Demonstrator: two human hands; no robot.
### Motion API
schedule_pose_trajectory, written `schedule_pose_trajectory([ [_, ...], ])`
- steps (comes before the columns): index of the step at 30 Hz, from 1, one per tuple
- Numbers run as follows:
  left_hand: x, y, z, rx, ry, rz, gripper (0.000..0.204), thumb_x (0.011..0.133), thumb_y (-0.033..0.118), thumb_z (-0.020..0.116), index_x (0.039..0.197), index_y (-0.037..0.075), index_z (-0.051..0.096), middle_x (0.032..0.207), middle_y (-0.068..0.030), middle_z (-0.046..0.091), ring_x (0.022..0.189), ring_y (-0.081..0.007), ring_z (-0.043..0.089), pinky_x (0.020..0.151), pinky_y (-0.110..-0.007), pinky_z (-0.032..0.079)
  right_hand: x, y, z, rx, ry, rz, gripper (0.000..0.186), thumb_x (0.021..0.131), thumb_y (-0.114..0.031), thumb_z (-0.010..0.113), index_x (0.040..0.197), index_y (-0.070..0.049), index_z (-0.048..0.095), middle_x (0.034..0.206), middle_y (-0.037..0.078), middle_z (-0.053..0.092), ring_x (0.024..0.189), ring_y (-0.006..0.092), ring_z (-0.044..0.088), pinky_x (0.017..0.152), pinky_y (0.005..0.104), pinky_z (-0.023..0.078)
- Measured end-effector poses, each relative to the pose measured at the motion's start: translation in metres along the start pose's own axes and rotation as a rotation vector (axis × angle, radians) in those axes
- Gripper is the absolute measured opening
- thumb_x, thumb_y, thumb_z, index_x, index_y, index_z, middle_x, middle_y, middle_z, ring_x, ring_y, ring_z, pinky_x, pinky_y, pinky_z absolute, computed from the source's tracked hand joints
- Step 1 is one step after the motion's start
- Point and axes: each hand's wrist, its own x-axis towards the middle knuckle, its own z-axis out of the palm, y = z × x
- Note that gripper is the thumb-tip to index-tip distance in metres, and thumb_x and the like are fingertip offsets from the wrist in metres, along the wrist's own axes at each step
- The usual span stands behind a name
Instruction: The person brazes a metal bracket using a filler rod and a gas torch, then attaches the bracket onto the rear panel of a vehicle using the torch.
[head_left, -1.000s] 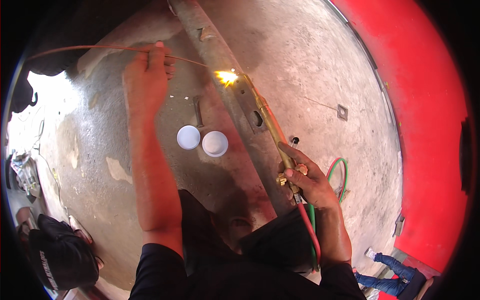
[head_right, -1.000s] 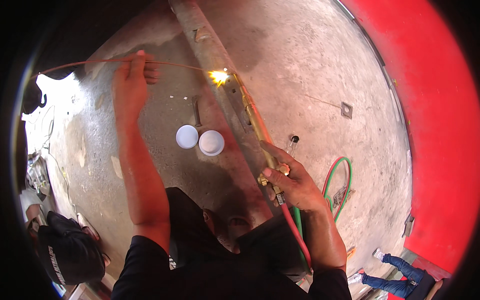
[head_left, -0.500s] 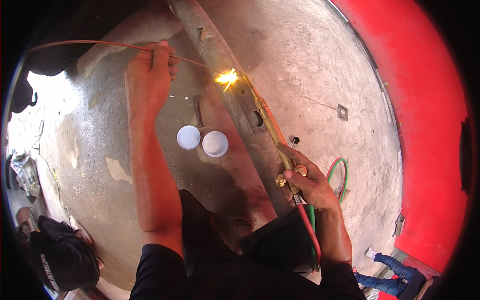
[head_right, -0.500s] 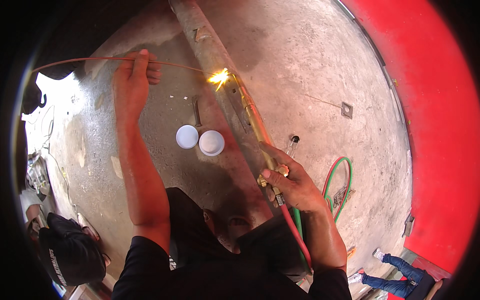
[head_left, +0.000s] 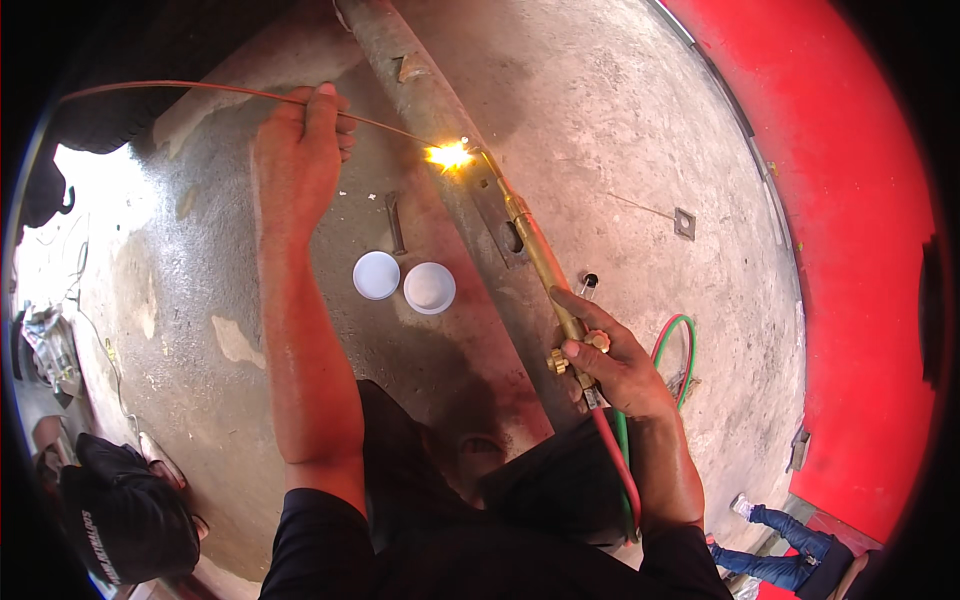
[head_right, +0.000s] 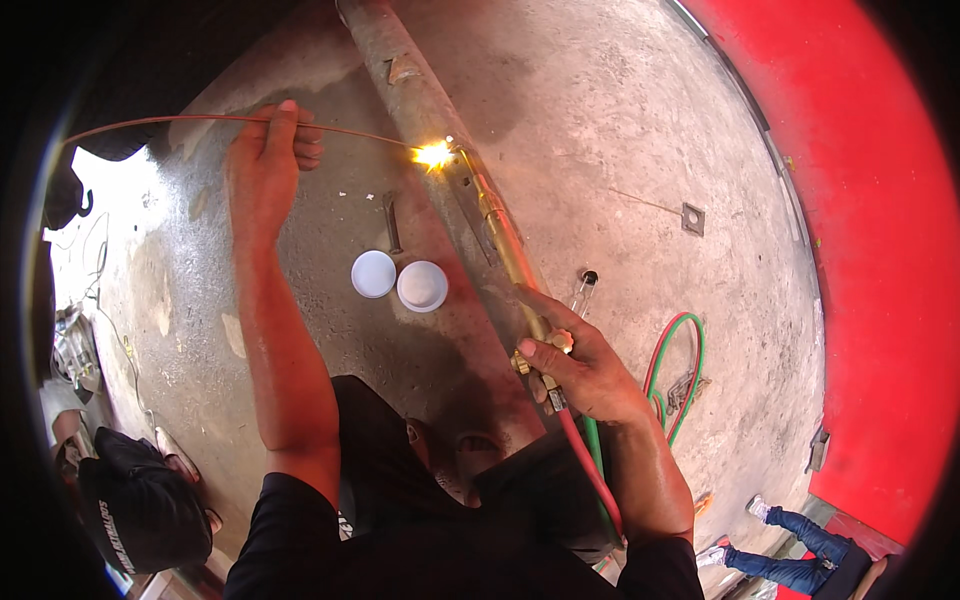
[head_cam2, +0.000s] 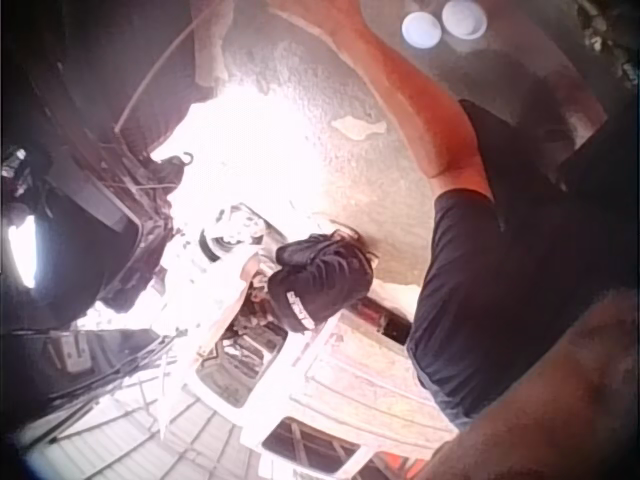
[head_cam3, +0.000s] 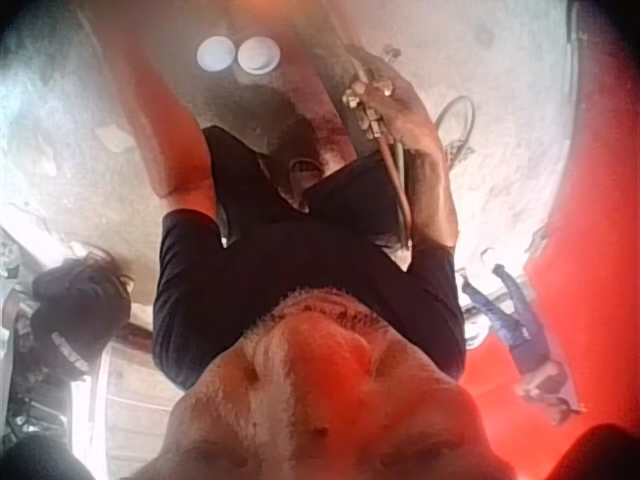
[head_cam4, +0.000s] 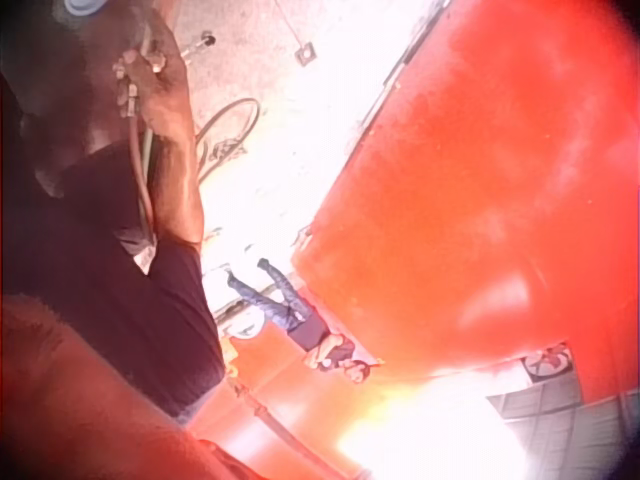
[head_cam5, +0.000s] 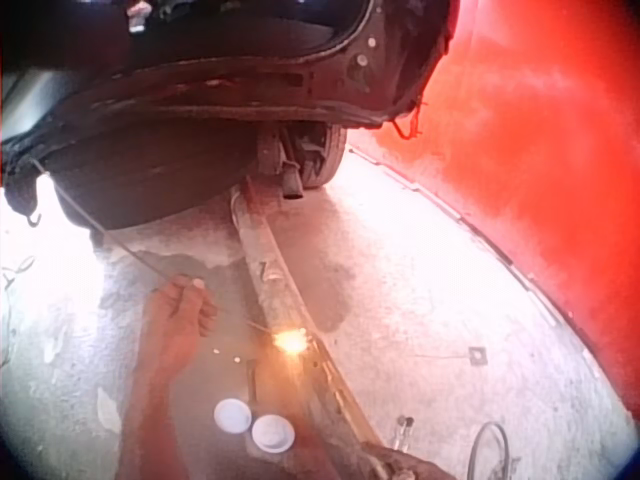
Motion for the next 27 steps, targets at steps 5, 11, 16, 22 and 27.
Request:
schedule_pose_trajectory([
  [5, 0.0014, -0.0053, 0.0023, 0.003, 0.0, 0.001, 0.036, 0.106, 0.03, 0.051, 0.099, -0.001, 0.067, 0.081, -0.0077, 0.07, 0.07, -0.0131, 0.066, 0.065, -0.028, 0.054, -0.0011, -0.0027, 0.0007, -0.027, -0.016, 0.025, 0.061, 0.1, -0.018, 0.064, 0.154, -0.006, 0.037, 0.084, 0.003, 0.058, 0.064, 0.0114, 0.058, 0.058, 0.0262, 0.048],
  [11, 0.0005, -0.0017, 0.0023, 0.006, -0.013, -0.02, 0.037, 0.106, 0.031, 0.05, 0.099, -0.001, 0.067, 0.081, -0.0079, 0.07, 0.07, -0.0132, 0.066, 0.066, -0.028, 0.055, -0.0009, -0.0021, 0.0004, -0.048, -0.021, 0.041, 0.06, 0.1, -0.019, 0.064, 0.153, -0.008, 0.039, 0.085, 0.003, 0.059, 0.064, 0.0111, 0.058, 0.057, 0.0258, 0.047],
  [16, -0.0003, -0.0015, 0.001, 0.001, 0.002, -0.022, 0.037, 0.106, 0.031, 0.05, 0.1, -0.001, 0.067, 0.082, -0.0087, 0.07, 0.071, -0.0137, 0.067, 0.066, -0.029, 0.055, -0.0023, -0.0041, 0.0019, -0.035, -0.015, 0.039, 0.059, 0.1, -0.019, 0.065, 0.152, -0.009, 0.041, 0.085, 0.003, 0.059, 0.065, 0.0111, 0.058, 0.058, 0.0262, 0.047],
  [22, 0.0001, -0.0026, 0.0008, 0.016, 0.0, 0.0, 0.037, 0.106, 0.03, 0.05, 0.099, -0.002, 0.067, 0.082, -0.0088, 0.07, 0.071, -0.0135, 0.066, 0.066, -0.029, 0.055, -0.0028, -0.0046, 0.0034, -0.024, -0.003, 0.033, 0.059, 0.1, -0.018, 0.064, 0.152, -0.008, 0.04, 0.085, 0.003, 0.058, 0.066, 0.0117, 0.058, 0.058, 0.0268, 0.047],
  [27, -0.0001, -0.0027, 0.0016, -0.012, -0.004, -0.005, 0.036, 0.106, 0.03, 0.05, 0.099, -0.002, 0.067, 0.081, -0.0086, 0.07, 0.07, -0.0133, 0.066, 0.065, -0.028, 0.054, -0.0019, -0.003, 0.001, -0.005, -0.014, 0.023, 0.06, 0.1, -0.018, 0.064, 0.153, -0.006, 0.039, 0.084, 0.003, 0.056, 0.066, 0.0118, 0.057, 0.059, 0.0269, 0.048],
])
